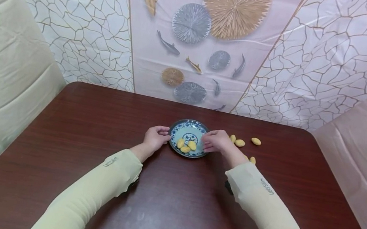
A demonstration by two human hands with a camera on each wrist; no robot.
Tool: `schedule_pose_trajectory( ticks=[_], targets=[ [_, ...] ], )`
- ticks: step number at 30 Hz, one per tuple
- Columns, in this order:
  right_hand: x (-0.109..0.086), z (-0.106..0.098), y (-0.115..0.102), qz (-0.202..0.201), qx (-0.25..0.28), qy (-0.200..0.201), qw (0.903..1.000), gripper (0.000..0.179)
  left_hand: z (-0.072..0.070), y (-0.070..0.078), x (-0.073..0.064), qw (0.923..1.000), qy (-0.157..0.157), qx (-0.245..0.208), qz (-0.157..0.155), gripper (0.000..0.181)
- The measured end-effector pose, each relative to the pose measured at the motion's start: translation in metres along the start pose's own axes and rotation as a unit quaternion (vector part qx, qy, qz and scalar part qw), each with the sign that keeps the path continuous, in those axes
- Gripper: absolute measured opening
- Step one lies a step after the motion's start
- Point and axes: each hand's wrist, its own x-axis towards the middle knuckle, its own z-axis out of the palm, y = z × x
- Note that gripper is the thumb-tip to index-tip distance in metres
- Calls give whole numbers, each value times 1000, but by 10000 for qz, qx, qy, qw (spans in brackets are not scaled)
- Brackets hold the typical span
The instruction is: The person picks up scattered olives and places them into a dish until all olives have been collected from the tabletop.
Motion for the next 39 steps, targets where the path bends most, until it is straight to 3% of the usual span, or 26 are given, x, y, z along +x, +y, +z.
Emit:
schedule_pose_trajectory(
  ticks=[9,18,26,34,39],
  targets=[
    [-15,-46,14,-271,249,19,9993,41,0,1,-1,10000,18,75,1,34],
    [-30,-86,39,75,751,191,9970,51,0,1,0,9999,-5,99,-26,35],
    [-36,-108,62,164,1008,413,9939,41,-1,0,1,9999,-18,96,-57,36],
    [-38,-118,82,344,1127,520,9917,8,-1,0,0,9999,-28,104,-26,36],
    [-36,-123,93,413,1076,548,9918,4,0,1,0,10000,-19,91,-20,35]
  ],
)
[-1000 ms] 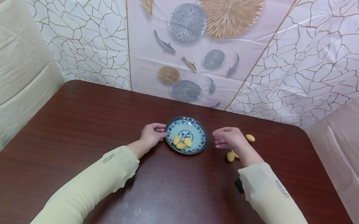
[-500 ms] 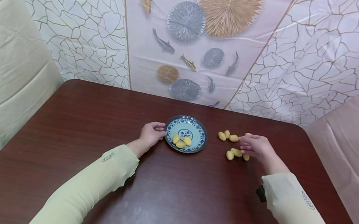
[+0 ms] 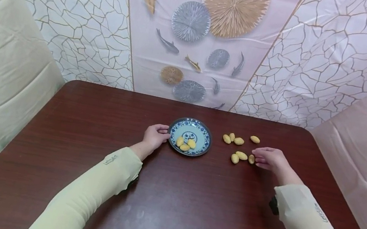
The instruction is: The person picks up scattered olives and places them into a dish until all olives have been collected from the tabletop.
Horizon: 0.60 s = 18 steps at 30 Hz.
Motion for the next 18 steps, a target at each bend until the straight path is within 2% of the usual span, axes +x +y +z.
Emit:
schedule_pose_trajectory(
  ticks=[5,10,18],
  targets=[
    [6,-3,9,94,-157,2,9998,23,-1,0,0,10000,7,-31,1,36],
    [18,-9,20,69,-26,-175,9998,18,0,-1,0,10000,13,-17,39,36],
    [10,2,16,100,-57,-60,9999,23,0,-1,1,10000,10,5,50,36]
  ],
)
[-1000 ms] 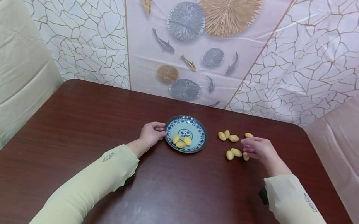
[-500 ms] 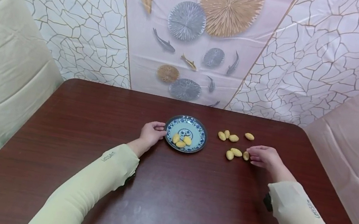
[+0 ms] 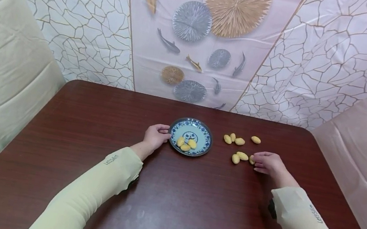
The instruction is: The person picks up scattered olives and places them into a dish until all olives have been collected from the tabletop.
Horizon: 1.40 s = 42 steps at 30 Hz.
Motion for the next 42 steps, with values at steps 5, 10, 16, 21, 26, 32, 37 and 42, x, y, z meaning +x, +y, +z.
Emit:
schedule_pose_trajectory(
  ticks=[5,10,16,21,26,32,37,42],
  targets=[
    [0,0,-2,33,201,10,9998,11,0,0,0,10000,11,-12,4,36],
    [-1,0,-2,-71,271,-68,9996,9,0,1,-1,10000,20,5,16,36],
    [-1,1,-3,-164,413,-165,9989,22,0,1,-2,10000,12,41,-4,36],
    [0,2,-7,-178,384,-167,9990,28,0,1,-3,10000,30,92,-25,36],
    [-2,5,-16,-247,369,-188,9988,29,0,1,-3,10000,37,83,-5,36],
    [-3,13,-24,-447,298,-293,9981,31,-1,0,-4,10000,-9,63,-54,37],
    [-5,22,-36,-533,271,-429,9973,40,-1,1,-4,10000,-13,64,-46,37],
    [-5,34,-47,-532,-101,-430,9976,49,-1,2,-4,10000,-33,79,-16,37]
  ],
)
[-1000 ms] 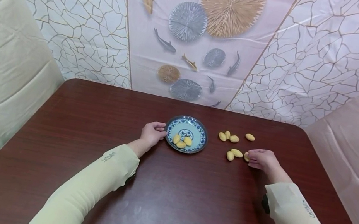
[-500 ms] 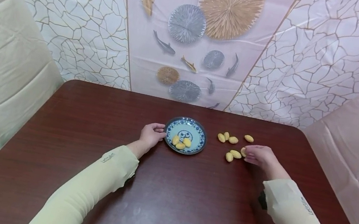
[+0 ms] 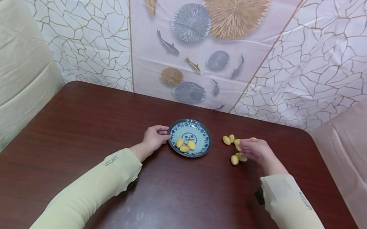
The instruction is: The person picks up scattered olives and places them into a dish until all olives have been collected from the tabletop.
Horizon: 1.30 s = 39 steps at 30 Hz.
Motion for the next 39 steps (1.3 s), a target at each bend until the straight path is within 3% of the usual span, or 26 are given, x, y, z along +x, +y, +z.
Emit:
schedule_pose_trajectory(
  ticks=[16,39],
  targets=[
    [9,38,-23,-73,-149,-195,9997,48,1,-2,3,10000,28,-51,23,36],
    [29,100,-27,-61,-463,-309,9984,38,0,0,1,10000,33,-30,8,36]
  ],
)
